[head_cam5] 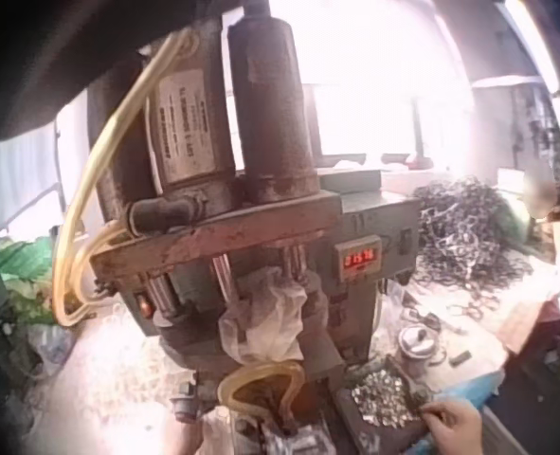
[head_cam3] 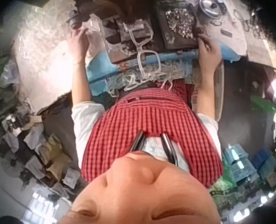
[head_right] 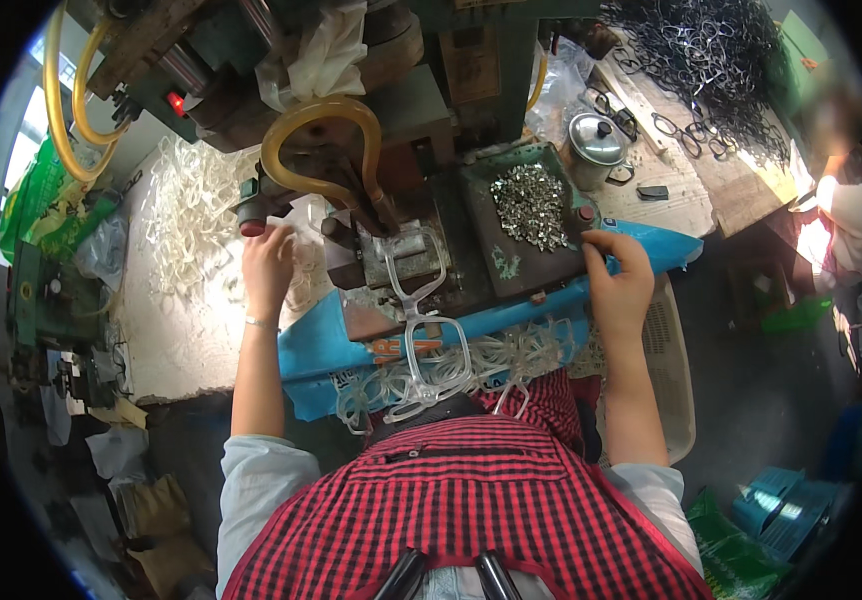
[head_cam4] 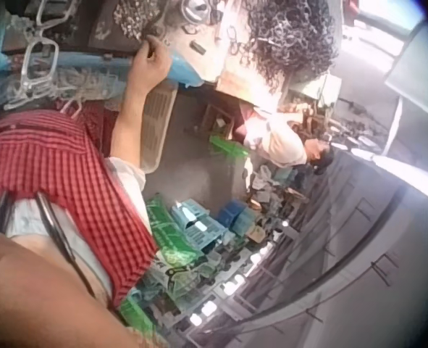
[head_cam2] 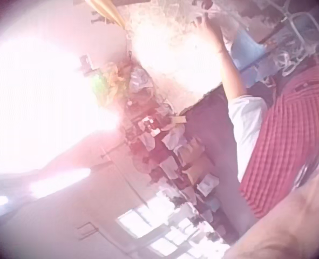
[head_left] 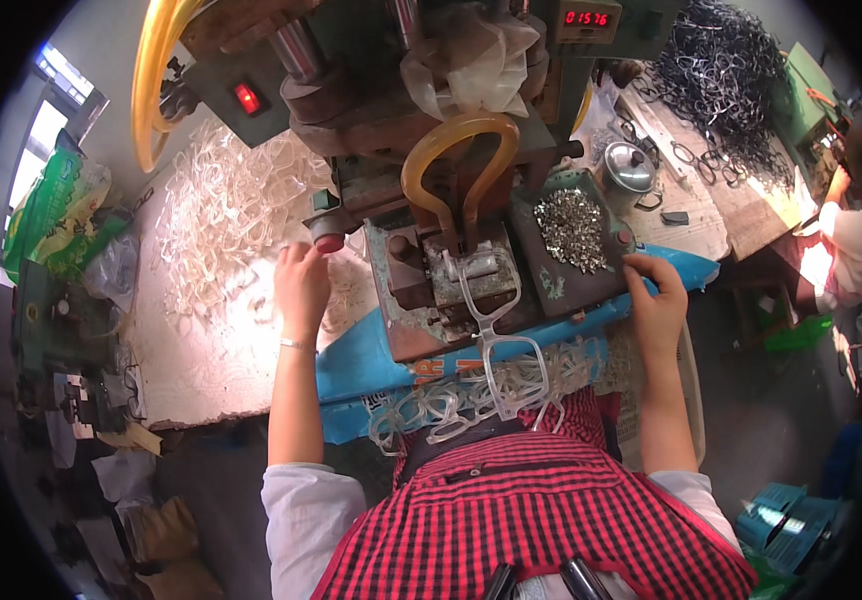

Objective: The person repeatedly places white plastic eyeglass frames into a press machine, inserts small metal components, and operates the lever to secure the parts. The person then removes the assembled frames and places them on a pile.

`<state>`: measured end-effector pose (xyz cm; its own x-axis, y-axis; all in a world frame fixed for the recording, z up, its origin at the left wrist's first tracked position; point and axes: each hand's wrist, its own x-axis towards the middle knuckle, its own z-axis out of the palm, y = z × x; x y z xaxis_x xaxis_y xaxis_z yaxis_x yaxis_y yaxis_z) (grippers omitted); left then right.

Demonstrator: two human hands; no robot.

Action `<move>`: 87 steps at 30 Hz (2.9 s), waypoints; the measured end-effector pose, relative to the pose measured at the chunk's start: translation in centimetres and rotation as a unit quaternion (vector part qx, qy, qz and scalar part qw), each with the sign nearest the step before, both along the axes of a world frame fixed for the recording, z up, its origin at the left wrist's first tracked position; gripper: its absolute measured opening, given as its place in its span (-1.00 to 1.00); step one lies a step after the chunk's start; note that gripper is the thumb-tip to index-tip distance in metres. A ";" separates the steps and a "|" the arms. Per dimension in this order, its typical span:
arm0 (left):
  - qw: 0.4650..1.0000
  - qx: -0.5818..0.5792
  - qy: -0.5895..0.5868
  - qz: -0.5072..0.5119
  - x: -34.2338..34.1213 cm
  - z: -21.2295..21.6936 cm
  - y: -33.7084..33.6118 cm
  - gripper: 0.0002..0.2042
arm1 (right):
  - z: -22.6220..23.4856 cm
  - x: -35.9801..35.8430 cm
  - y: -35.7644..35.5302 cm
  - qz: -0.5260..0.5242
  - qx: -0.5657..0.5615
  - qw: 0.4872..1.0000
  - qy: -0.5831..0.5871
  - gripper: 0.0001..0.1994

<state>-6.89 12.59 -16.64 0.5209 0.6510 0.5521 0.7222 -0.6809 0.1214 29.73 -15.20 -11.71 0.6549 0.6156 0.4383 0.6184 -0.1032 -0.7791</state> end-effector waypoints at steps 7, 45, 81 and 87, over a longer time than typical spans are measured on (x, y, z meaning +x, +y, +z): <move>0.935 -0.046 -0.342 0.078 -1.3 2.9 -3.0 -0.86 | 6.4 -4.8 4.7 0.217 0.065 0.973 0.047 -0.87; 0.883 0.137 -0.164 -0.419 9.7 10.3 -14.2 -0.69 | 0.7 -0.6 1.2 0.006 -0.152 0.967 -0.205 -0.76; 0.772 -0.305 -0.558 -0.010 0.5 4.3 -5.2 -0.83 | 5.3 -4.8 2.6 0.199 0.026 0.972 0.120 -0.84; 0.754 -0.314 -0.575 -0.052 1.7 1.6 -6.4 -0.88 | 7.3 -9.2 10.7 0.300 0.082 0.914 0.261 -0.59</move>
